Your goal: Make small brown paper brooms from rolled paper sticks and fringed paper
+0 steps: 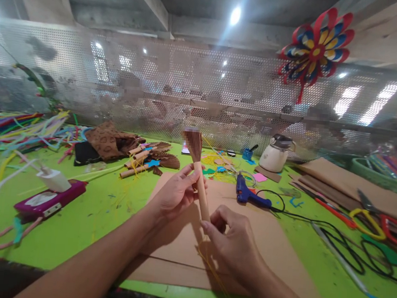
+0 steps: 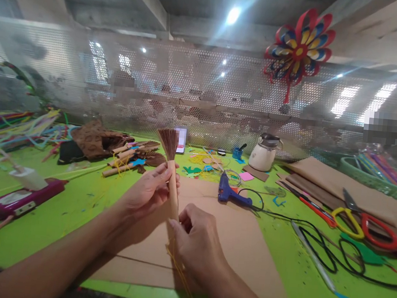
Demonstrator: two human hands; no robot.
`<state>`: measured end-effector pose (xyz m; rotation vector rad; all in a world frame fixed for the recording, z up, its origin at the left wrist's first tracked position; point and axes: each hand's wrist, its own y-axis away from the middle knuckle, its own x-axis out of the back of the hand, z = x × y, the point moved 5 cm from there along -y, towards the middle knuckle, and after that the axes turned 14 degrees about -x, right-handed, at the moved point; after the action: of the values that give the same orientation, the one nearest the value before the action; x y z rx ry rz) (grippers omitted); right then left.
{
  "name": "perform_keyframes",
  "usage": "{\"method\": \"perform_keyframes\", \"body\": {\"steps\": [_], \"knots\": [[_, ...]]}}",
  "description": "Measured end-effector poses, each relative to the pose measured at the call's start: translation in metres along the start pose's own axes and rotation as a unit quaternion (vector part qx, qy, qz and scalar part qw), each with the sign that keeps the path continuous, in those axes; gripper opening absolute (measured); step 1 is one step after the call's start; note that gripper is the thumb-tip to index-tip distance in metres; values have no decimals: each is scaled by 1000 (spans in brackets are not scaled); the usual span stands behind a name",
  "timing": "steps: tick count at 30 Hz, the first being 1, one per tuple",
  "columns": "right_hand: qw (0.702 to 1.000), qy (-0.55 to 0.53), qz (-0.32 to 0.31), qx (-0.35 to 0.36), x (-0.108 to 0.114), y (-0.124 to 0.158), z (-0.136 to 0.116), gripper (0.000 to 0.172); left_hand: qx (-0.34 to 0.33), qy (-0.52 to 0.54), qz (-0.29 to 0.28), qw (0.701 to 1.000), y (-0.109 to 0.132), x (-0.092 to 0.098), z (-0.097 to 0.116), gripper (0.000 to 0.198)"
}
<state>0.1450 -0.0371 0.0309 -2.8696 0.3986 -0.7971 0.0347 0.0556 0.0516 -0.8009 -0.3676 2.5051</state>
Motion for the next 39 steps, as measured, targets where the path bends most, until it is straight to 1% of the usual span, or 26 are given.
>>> {"method": "perform_keyframes", "body": {"steps": [6, 9, 13, 15, 18, 20, 22, 26, 31, 35, 39], "knots": [[1000, -12, -2, -5, 0, 0, -1, 20, 30, -5, 5, 1000, 0, 1, 0, 24], [1000, -4, 1, -16, -2, -1, 1, 18, 33, -3, 8, 999, 0, 1, 1, 24], [999, 24, -20, -16, -5, -2, 2, 3, 28, -5, 0, 1000, 1, -1, 0, 21], [999, 33, -16, 2, -4, -3, 0, 6, 35, -4, -9, 999, 2, -3, -2, 21], [999, 24, 7, 42, -1, -4, -4, 12, 43, 0, -25, 999, 4, -6, -6, 19], [998, 8, 15, 55, 0, -4, -4, 11, 42, -4, -32, 999, 5, -7, -7, 17], [998, -7, 16, 54, 0, -4, -4, 6, 39, -11, -31, 999, 6, -7, -8, 17], [999, -4, 18, 52, 0, -3, -3, 4, 38, -15, -28, 999, 6, -7, -8, 19], [997, 19, 28, 64, 1, 0, -5, 6, 39, -19, -40, 998, 8, -10, -9, 18], [999, 5, 23, 48, 0, 1, -3, 6, 40, -27, -20, 999, 8, -8, -9, 20], [999, 4, 35, 30, 0, 0, 2, 7, 48, -13, -2, 999, 8, -6, -8, 26]]}}
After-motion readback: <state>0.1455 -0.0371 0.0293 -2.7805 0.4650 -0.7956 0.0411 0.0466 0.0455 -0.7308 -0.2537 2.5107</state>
